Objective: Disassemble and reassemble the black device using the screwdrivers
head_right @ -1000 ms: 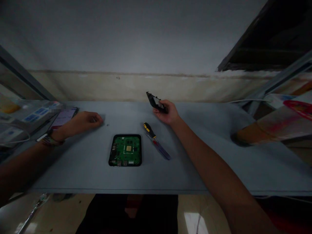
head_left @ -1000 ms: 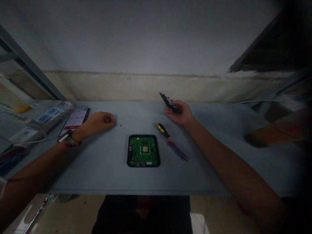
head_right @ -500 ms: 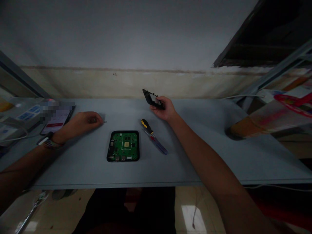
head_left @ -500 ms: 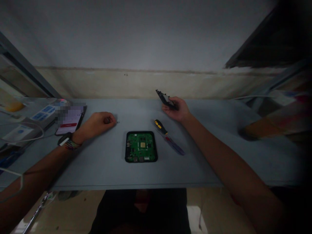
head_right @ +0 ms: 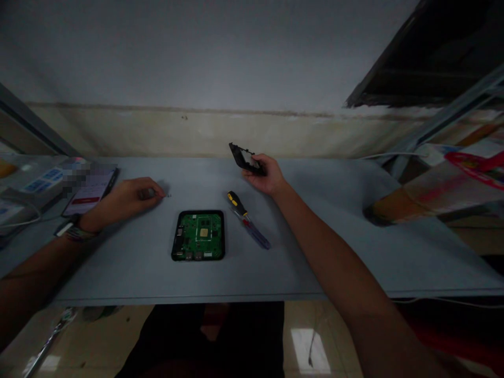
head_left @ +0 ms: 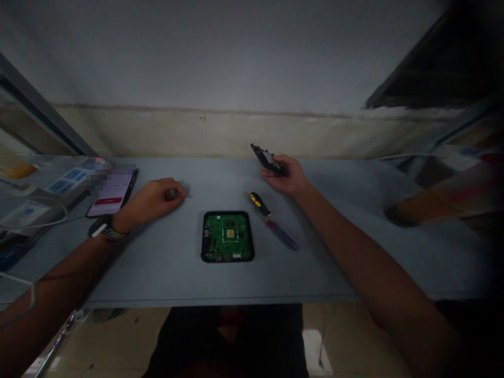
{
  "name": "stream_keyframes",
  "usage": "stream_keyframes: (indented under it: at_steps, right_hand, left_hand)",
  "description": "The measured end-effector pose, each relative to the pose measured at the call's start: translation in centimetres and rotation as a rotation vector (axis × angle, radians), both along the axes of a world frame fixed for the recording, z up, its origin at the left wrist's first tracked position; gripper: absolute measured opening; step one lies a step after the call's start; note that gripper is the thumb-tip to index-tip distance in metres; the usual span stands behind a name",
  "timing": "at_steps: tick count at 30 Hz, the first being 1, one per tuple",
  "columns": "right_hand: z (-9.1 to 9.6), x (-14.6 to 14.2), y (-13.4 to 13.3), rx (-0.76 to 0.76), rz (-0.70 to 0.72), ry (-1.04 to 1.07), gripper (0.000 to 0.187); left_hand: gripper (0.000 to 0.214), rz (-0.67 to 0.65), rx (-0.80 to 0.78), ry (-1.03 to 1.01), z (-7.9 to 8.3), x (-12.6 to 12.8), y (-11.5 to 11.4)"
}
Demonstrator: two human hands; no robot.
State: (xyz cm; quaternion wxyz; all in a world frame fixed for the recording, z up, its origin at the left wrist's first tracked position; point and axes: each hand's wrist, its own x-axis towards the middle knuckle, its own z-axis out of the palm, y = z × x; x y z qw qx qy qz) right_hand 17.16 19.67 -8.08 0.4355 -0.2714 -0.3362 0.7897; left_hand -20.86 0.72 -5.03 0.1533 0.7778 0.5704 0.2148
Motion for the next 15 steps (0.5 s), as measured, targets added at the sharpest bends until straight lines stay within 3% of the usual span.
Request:
stream_keyframes:
  at_steps: [8,15]
  right_hand:
    - [0.1,-0.1,-0.2,0.028,-0.008,-0.021,0.037]
    - [0.1,-0.1,-0.2,0.099,-0.043,-0.143,0.036]
  left_hand:
    - [0.022,-0.056,0.042,0.003,0.0,0.9,0.0]
    - [0.021,0.084,0.004,0.024,0.1,1.7,-0.4]
